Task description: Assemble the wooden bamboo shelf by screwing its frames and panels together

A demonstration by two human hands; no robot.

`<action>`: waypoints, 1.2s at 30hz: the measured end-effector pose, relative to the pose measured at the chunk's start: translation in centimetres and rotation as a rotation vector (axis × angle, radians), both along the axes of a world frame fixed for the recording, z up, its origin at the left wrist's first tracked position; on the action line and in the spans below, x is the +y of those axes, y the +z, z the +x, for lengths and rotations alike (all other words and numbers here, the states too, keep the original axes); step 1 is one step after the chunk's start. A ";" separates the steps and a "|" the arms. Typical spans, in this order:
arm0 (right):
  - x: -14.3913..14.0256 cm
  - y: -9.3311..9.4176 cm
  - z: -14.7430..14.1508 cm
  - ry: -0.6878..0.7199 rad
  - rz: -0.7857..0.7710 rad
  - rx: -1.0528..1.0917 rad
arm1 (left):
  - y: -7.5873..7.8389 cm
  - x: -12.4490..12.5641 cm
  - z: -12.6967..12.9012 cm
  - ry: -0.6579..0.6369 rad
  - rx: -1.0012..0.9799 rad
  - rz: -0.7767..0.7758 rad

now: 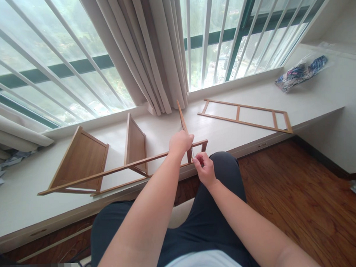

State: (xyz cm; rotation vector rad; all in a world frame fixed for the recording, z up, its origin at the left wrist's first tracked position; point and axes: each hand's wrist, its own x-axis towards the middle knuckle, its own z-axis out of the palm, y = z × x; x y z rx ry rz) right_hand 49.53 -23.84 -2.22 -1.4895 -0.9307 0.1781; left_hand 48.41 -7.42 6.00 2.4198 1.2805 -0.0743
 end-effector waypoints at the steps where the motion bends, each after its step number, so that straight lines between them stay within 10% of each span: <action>1: 0.0 -0.1 0.0 0.008 0.005 0.014 | 0.0 0.0 0.0 0.001 0.001 -0.002; 15: 0.2 -1.4 0.0 0.077 0.002 0.225 | 0.2 -0.1 0.0 -0.008 -0.005 -0.002; 36: 0.0 -0.2 -0.1 0.054 -0.065 -0.030 | 0.1 -0.1 -0.1 0.008 0.000 -0.011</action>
